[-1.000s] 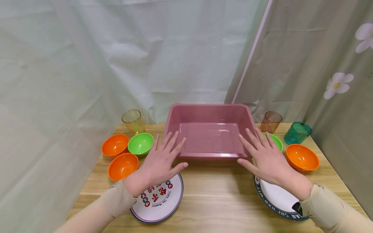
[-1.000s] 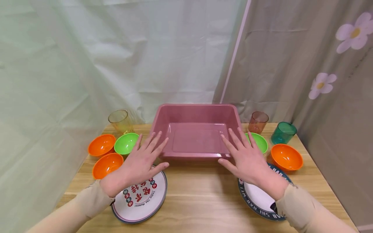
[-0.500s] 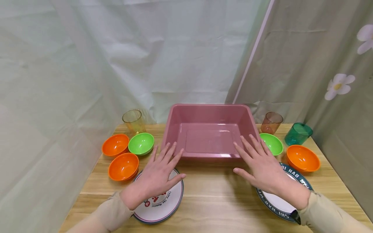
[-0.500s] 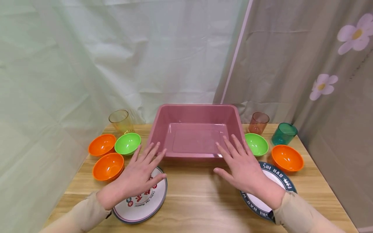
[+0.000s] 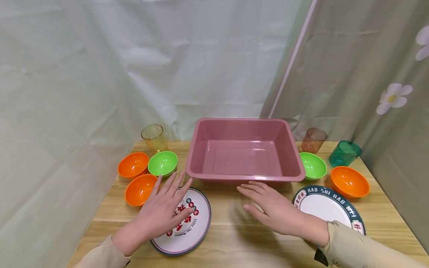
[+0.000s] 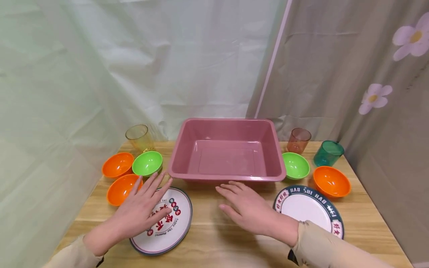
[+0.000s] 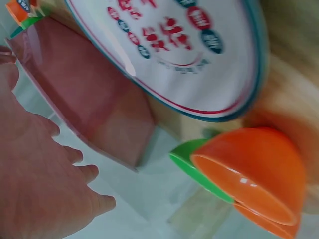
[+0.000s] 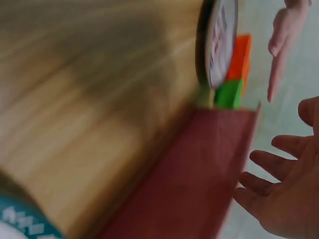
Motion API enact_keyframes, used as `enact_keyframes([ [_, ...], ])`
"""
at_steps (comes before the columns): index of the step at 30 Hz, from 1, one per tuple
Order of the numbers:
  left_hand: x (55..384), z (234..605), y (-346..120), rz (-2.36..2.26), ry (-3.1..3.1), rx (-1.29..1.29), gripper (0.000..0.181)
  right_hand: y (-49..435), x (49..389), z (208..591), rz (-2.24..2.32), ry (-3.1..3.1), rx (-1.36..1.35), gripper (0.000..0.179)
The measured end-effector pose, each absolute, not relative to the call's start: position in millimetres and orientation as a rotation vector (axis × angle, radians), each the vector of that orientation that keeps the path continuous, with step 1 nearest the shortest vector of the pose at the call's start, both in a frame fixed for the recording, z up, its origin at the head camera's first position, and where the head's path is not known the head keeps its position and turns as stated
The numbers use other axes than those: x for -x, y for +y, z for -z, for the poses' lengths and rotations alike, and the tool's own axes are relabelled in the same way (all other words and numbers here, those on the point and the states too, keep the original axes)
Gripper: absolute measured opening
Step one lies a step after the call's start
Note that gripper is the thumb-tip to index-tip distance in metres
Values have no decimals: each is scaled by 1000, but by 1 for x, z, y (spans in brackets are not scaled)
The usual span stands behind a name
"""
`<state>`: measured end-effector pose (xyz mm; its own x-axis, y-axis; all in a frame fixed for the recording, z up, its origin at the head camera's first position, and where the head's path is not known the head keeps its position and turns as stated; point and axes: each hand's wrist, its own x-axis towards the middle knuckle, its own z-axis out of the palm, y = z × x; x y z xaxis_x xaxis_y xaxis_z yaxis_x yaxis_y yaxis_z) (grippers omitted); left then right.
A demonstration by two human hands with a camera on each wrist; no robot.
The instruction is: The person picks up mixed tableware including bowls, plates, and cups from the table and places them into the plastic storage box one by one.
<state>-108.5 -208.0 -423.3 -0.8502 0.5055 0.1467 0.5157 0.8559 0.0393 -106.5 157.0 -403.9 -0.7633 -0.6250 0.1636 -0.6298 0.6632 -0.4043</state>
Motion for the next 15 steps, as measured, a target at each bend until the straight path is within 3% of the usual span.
enact_keyframes([
  [4, 100, 427, -220, 98, -2909, 768, 82, 136, 106, 413, -927, -2940, -1074, 46],
  [10, 87, 431, -231, 105, -2929, 739, 80, 104, 110, 426, -1443, -3043, -957, 48],
  [15, 78, 435, -240, 99, -2920, 727, 80, 83, 114, 438, -1934, -3018, -721, 48],
])
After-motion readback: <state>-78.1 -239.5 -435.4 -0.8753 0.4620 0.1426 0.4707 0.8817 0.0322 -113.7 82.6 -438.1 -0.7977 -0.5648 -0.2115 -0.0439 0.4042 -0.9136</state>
